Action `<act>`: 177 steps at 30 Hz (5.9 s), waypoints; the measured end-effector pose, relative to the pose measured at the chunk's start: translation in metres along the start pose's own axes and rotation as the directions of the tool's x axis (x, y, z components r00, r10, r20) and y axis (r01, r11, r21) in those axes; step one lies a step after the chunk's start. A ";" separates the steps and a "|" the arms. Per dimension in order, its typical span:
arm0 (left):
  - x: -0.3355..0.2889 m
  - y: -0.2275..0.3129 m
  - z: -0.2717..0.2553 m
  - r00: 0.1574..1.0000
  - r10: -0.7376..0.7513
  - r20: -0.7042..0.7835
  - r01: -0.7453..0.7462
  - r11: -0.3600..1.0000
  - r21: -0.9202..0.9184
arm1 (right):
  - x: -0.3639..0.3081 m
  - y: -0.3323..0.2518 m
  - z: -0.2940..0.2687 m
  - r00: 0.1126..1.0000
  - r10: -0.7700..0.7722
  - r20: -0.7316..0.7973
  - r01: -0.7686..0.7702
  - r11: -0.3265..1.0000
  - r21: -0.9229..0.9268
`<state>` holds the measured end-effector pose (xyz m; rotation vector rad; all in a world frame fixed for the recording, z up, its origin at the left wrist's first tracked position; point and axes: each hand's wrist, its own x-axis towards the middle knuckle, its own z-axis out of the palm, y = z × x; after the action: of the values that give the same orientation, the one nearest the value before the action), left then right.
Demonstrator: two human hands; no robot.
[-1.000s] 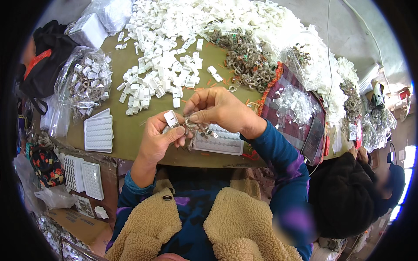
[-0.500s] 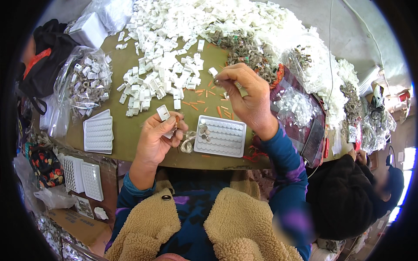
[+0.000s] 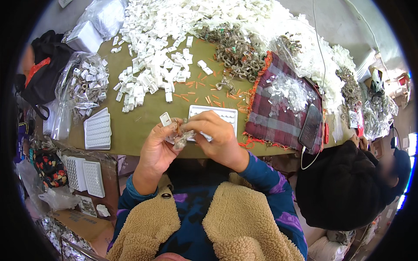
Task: The person repeatedly picks small white plastic housings and metal pins from a cluttered table, inserts the pins into the housings, and places the assembled units into a white tray. The process is continuous and repetitive throughout the clip.
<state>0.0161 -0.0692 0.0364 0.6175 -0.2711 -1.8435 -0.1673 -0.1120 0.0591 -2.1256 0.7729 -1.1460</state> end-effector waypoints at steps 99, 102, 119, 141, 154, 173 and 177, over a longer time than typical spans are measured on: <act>-0.044 -0.038 -0.021 1.000 -0.010 -0.011 0.015 0.854 0.520 | -0.063 -0.011 0.010 0.765 0.600 0.233 -0.430 0.207 0.879; -0.043 -0.041 -0.022 0.952 0.305 0.026 -0.291 0.876 0.384 | -0.066 -0.010 0.013 0.733 0.642 0.228 -0.502 0.284 0.817; -0.037 -0.047 -0.037 0.994 0.092 0.064 -0.098 0.990 0.096 | -0.063 -0.025 0.017 0.743 0.626 0.237 -0.529 0.333 0.780; -0.039 -0.052 -0.034 0.979 0.202 -0.017 -0.197 0.970 0.140 | -0.064 -0.018 0.041 0.992 0.087 -0.090 -0.091 0.995 -0.037; -0.043 -0.053 -0.013 0.907 0.409 0.101 -0.417 0.840 0.347 | -0.070 -0.034 0.025 0.918 0.391 -0.069 -0.358 0.891 0.279; -0.049 -0.054 -0.012 0.818 0.511 0.265 -0.549 0.554 0.626 | -0.073 -0.034 0.024 0.948 0.314 -0.054 -0.307 0.946 0.101; -0.053 -0.056 -0.009 0.858 0.477 0.189 -0.483 0.627 0.611 | -0.072 -0.033 0.026 0.984 0.111 -0.138 -0.119 0.992 -0.048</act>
<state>-0.0113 0.0008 0.0171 0.8991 -1.0142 -1.1919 -0.1706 -0.0324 0.0341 -2.0349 0.9870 -1.2294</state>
